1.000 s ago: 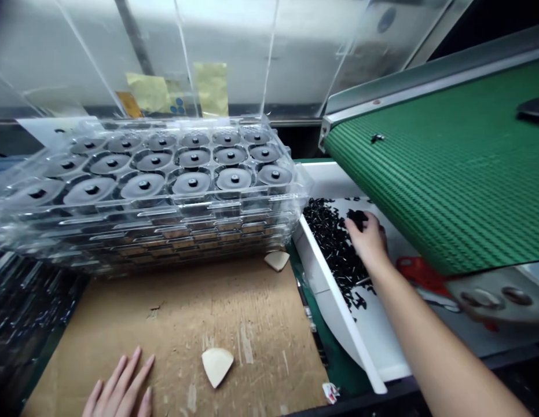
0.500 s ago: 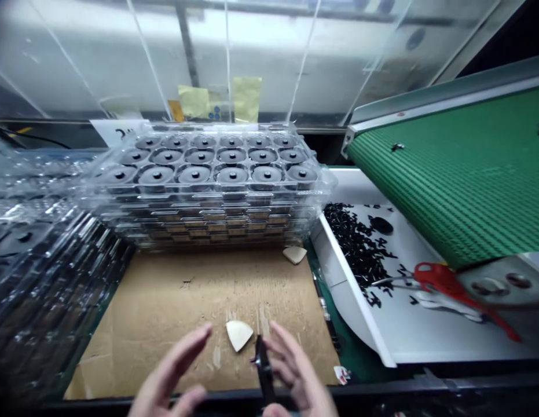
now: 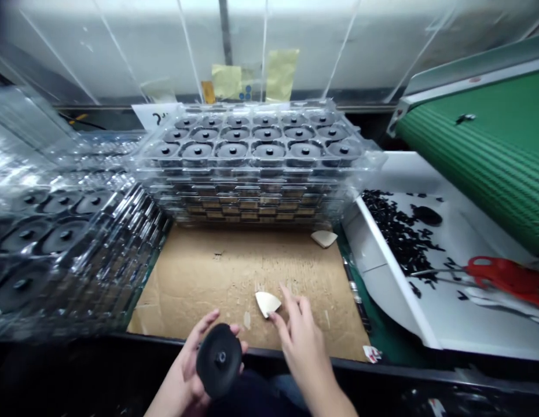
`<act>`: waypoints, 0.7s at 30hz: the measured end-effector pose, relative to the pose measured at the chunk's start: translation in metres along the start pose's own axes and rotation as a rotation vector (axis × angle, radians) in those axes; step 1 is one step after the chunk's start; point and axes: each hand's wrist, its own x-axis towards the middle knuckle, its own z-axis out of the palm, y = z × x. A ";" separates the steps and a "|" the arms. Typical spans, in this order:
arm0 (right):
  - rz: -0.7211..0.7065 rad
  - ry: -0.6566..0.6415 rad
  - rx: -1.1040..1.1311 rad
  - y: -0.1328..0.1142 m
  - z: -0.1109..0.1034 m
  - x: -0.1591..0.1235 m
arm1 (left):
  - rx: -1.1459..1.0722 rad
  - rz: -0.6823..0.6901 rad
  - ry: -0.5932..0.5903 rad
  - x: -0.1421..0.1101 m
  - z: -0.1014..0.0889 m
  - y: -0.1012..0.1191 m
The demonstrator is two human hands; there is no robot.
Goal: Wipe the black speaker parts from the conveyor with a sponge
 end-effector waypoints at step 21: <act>-0.551 -0.276 0.176 -0.123 -0.031 -0.009 | -0.087 0.004 0.141 -0.014 0.021 0.016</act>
